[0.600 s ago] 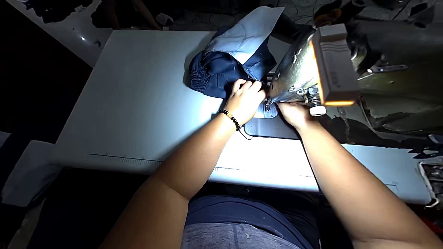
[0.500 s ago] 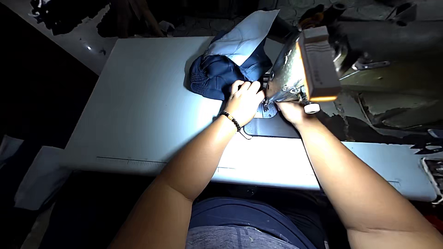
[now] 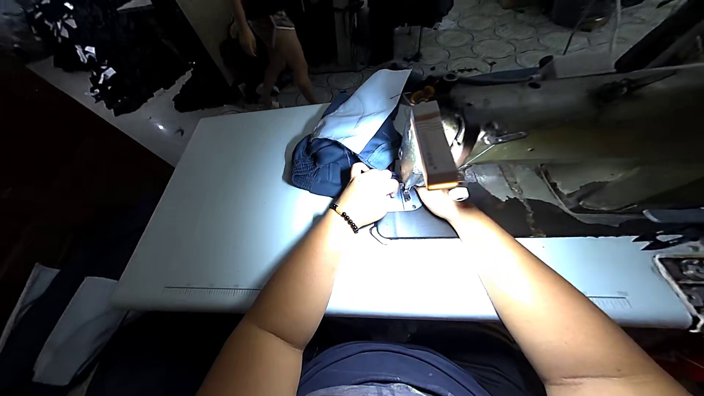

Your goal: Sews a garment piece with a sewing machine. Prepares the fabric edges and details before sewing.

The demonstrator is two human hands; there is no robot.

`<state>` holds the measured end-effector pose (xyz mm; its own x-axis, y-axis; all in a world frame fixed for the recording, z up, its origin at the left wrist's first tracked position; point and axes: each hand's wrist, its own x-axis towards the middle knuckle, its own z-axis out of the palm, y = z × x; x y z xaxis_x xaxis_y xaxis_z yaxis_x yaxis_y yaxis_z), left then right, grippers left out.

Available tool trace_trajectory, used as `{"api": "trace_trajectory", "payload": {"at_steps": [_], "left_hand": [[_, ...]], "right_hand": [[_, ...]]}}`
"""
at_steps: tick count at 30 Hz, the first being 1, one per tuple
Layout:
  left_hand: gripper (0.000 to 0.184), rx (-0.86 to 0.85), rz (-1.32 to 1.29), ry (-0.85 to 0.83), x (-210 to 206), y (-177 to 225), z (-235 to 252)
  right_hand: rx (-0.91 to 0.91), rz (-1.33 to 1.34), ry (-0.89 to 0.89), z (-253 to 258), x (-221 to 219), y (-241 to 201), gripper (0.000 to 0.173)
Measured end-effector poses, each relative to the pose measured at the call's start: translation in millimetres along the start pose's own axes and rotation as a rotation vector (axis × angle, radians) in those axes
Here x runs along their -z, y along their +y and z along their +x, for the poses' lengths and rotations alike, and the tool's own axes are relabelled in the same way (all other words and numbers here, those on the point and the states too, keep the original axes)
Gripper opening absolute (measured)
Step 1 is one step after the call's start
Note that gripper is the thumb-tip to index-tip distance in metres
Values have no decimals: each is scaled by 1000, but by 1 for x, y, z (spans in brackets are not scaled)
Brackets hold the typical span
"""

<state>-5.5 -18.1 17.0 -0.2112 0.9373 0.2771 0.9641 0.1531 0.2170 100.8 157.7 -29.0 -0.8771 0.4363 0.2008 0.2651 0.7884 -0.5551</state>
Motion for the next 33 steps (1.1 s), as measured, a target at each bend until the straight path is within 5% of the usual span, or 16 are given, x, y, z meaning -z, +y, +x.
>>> {"api": "trace_trajectory", "payload": {"at_steps": [4, 9, 10, 13, 18, 22, 26, 28, 30, 33], "left_hand": [[20, -3, 19, 36, -7, 9, -3], [27, 156, -44, 702, -10, -7, -6], [35, 276, -17, 732, -7, -19, -8], [60, 782, 14, 232, 7, -51, -13], [54, 804, 179, -279, 32, -25, -15], [55, 824, 159, -422, 82, -42, -86], [66, 1048, 119, -550, 120, -48, -190], [66, 952, 141, -780, 132, 5, -197], [57, 620, 86, -821, 145, 84, -182], [42, 36, 102, -255, 164, 153, -163]], "right_hand": [[12, -22, 21, 1, 0, -2, 33], [5, 39, 90, 1, -2, -1, 35], [-2, 56, 81, 0, 0, -3, 34], [-55, 12, 1, -1, 2, -8, 33], [-184, -32, -60, -11, 21, -35, 30], [-215, 171, 154, -33, 34, -20, 38], [-188, 228, 122, -90, 51, 9, 42], [-137, 287, 133, -124, 49, -1, 33], [-88, 362, -41, -152, 45, -27, 35], [154, 534, -390, -177, 33, -82, 66]]}}
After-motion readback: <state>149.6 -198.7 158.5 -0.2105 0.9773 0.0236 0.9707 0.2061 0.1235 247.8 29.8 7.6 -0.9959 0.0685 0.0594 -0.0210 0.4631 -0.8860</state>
